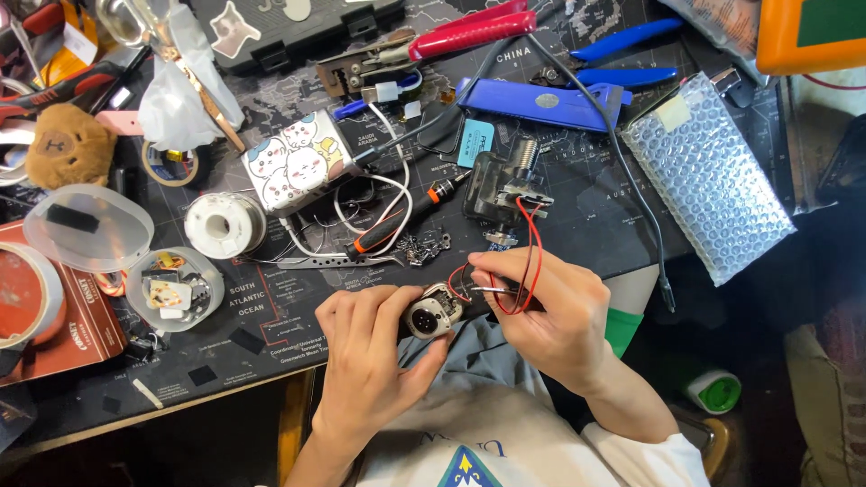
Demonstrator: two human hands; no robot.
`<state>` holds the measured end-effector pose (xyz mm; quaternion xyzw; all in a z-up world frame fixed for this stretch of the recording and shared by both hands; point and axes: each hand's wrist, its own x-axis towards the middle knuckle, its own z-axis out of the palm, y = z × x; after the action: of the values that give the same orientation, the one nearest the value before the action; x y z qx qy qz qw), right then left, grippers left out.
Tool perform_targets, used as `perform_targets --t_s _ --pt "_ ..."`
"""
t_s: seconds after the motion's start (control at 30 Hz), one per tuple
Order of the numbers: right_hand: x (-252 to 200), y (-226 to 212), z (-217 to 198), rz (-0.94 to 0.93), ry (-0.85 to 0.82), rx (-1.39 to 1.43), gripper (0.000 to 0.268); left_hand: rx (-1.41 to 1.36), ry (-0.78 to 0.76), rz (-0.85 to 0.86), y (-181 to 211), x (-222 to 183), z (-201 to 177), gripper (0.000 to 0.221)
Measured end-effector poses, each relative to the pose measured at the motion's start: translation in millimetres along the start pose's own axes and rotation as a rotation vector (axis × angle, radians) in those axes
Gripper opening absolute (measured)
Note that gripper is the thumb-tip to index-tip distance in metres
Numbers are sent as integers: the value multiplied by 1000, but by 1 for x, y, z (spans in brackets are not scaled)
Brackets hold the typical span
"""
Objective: Repairing a small electronic device by connecting wires and using a screwdriver
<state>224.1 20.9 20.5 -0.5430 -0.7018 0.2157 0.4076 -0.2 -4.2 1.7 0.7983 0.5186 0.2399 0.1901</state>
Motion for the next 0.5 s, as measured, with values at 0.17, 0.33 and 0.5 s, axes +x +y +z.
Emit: perform_targets --t_s 0.17,0.33,0.5 --pt "-4 7 1 -1 9 3 9 -1 -7 -28 1 0 2 50" --pt "-5 7 -3 6 10 -15 6 2 -12 -35 2 0 2 51" --pt "-7 10 -2 21 20 -4 5 9 -13 -49 3 0 3 52"
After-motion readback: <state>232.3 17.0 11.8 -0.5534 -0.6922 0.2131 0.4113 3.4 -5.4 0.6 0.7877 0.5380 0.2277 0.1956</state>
